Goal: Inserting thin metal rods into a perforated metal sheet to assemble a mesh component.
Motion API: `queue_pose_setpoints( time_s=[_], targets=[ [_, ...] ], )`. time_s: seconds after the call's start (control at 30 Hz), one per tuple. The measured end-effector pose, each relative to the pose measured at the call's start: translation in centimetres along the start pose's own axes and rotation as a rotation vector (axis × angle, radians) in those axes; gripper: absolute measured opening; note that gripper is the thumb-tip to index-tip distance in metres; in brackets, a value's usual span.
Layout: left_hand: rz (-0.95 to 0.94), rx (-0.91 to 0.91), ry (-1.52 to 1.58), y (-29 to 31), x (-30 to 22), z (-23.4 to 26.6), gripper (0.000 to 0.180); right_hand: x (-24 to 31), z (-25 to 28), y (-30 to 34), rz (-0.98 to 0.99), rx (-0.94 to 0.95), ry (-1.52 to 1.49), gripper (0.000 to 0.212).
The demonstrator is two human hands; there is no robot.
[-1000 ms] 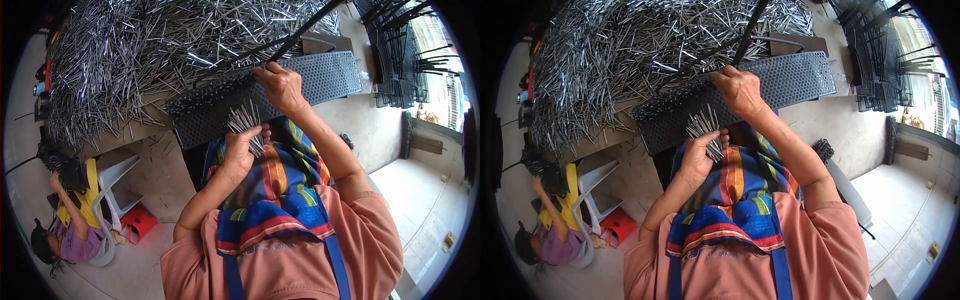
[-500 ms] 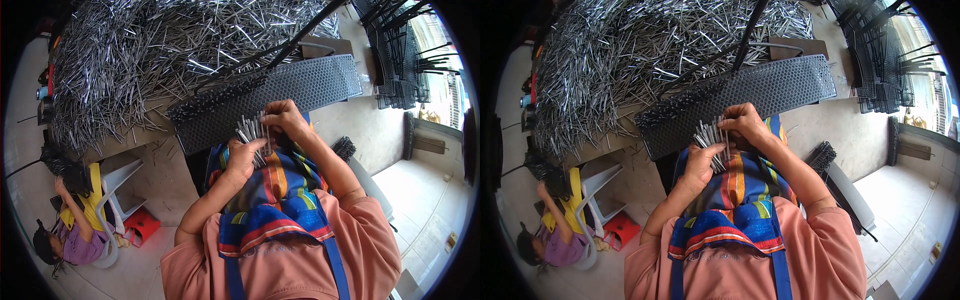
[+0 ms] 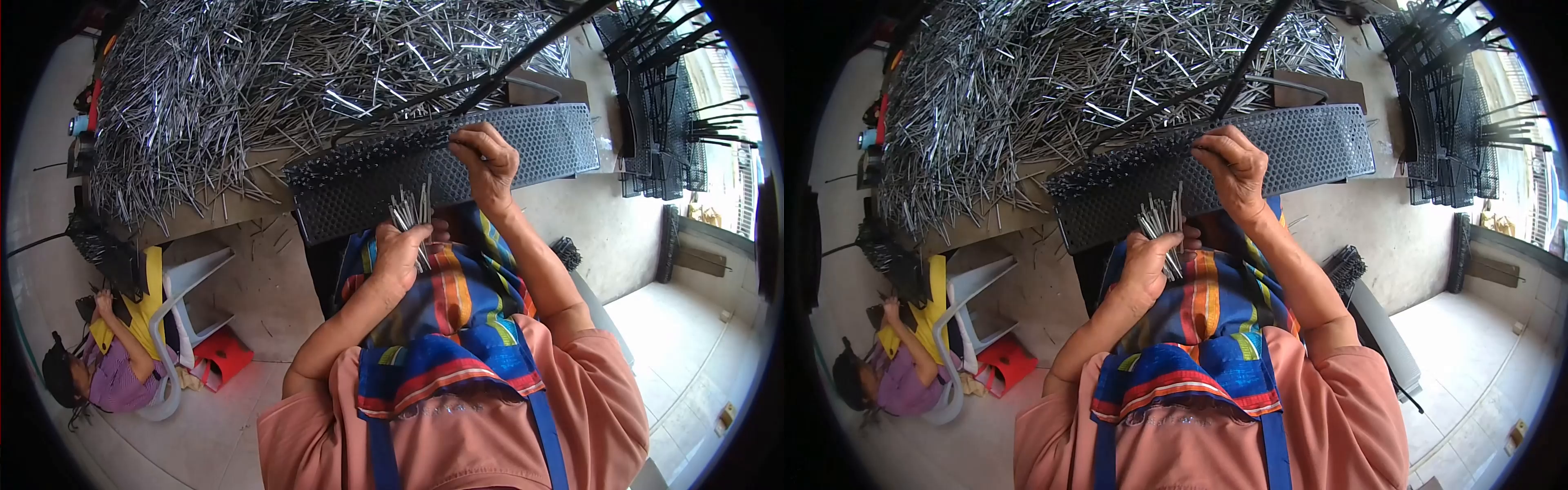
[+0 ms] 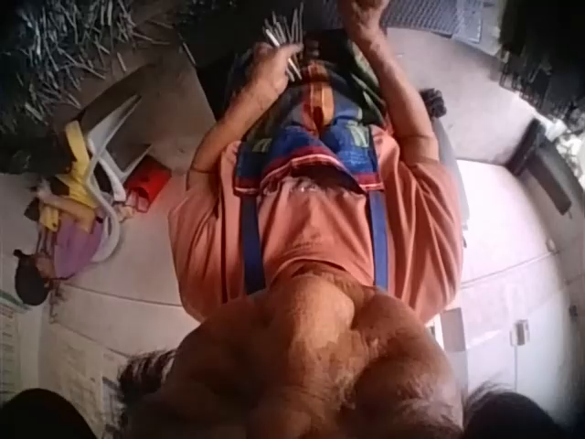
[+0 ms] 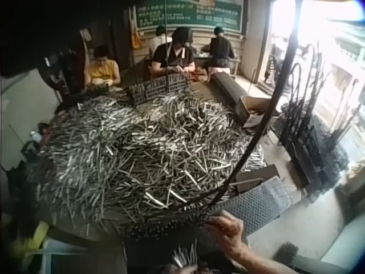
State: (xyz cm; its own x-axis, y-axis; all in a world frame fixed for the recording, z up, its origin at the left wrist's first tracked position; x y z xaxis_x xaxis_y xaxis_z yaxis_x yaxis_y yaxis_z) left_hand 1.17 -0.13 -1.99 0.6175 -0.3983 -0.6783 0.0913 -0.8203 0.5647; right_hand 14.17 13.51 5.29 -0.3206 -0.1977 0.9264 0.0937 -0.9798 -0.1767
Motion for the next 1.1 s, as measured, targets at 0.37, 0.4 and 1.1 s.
queue_pose_setpoints(
  time_s=[0.37,0.4,1.1],
  targets=[
    [0.008,-0.005,0.104,0.1,0.5,0.5,0.019,-0.1,-0.8,-0.1,0.004,0.015,0.018,0.013],
    [0.003,-0.034,0.128,0.2,0.5,0.5,0.018,-0.2,-0.9,0.0,0.025,0.015,0.022,0.012],
    [-0.025,0.004,0.141,1.1,-1.0,1.3,0.019,-2.8,-3.2,3.8,-0.773,0.470,-0.068,0.014]
  ],
)
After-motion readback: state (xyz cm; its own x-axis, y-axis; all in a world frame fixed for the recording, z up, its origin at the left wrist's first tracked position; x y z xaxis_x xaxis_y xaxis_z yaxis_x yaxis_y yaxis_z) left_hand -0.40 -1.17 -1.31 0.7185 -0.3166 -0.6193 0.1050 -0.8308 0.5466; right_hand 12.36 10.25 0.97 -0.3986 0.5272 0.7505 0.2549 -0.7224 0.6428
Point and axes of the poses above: each hand's wrist, its own y-axis away from the middle knuckle, its own z-axis out of the back of the hand, x = y × z, the point moved 6 cm from there along -y, towards the middle knuckle, and after that the axes turned 15 degrees about -z, right-handed, at the moved point
